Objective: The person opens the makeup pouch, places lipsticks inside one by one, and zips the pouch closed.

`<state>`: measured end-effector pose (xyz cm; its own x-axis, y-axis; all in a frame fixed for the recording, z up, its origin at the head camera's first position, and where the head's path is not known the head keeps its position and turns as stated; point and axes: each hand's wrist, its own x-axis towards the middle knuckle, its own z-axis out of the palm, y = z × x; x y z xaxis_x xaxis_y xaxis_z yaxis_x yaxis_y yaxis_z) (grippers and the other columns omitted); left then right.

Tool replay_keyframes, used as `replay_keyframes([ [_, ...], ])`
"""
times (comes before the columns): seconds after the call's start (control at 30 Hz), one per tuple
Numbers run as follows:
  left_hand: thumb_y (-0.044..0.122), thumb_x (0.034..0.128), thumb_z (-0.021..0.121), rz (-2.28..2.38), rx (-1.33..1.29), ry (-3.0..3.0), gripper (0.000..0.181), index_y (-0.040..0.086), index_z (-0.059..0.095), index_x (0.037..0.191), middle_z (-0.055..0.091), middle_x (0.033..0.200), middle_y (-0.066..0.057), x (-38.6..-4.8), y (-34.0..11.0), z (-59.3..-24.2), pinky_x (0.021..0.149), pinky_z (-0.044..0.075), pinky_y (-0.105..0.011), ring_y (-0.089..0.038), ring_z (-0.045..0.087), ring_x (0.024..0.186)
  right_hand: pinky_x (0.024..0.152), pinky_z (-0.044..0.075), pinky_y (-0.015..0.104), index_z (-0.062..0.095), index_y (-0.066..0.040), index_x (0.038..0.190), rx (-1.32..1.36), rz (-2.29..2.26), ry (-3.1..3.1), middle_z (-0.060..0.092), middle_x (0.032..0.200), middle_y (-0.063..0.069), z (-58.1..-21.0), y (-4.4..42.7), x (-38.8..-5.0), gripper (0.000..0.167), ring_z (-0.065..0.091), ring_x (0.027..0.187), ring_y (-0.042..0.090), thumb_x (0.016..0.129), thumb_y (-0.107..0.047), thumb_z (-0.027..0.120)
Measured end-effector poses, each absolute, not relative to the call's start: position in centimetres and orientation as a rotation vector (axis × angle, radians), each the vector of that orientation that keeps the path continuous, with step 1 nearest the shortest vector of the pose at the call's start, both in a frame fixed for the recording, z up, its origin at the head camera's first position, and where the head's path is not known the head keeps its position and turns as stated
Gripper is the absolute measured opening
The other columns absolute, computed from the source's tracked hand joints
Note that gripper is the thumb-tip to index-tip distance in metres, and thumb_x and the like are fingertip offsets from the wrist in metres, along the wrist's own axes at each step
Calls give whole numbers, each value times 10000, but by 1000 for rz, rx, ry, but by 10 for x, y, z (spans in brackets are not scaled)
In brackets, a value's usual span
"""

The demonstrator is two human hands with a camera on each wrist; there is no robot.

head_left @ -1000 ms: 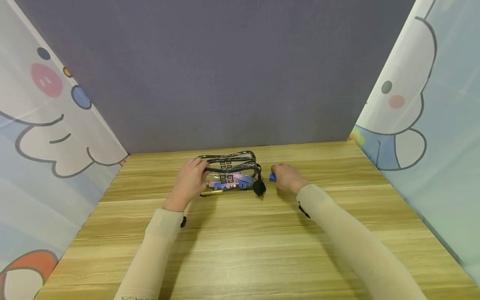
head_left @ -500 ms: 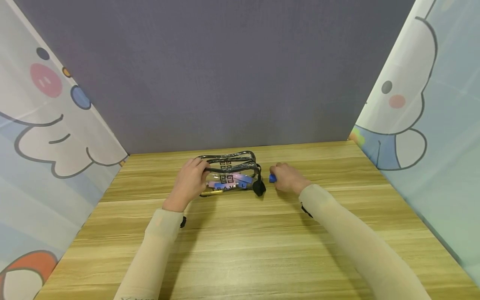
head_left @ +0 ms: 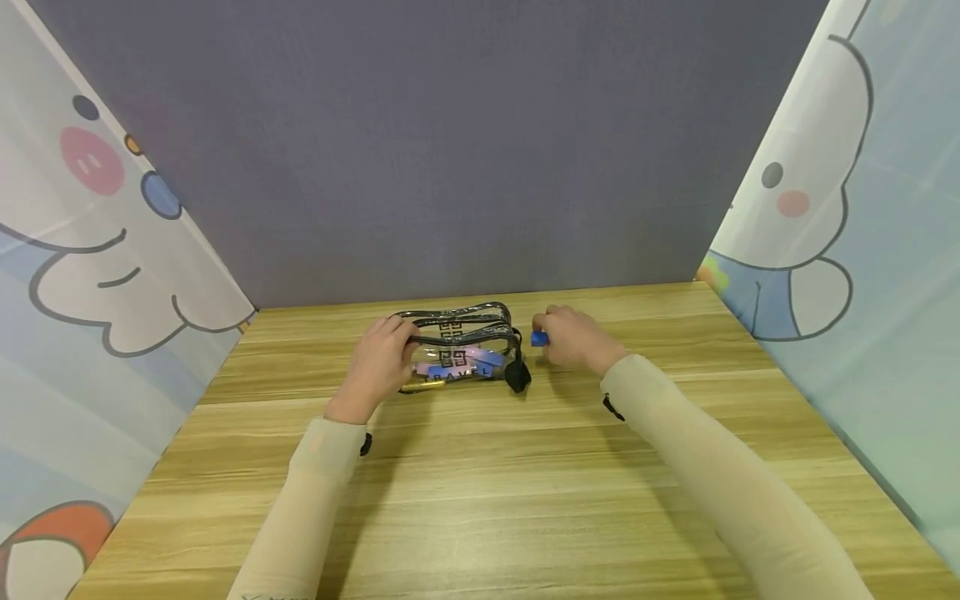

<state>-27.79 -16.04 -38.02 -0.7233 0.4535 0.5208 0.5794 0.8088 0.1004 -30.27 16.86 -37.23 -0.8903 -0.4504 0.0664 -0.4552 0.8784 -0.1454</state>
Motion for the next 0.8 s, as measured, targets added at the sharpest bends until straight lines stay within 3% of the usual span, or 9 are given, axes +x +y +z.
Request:
replay_keyframes([
  [0.8,11,954,680,-353,-772,-2511,64,-1,691,1016,655,963,-126,-277,-160,-380,820,507,-440,-305,568,863,936,542,463,676,-34,1238,779,290,-2930,639,1145,125,-316,152,-293,337,617,1064,321,905,-73,648],
])
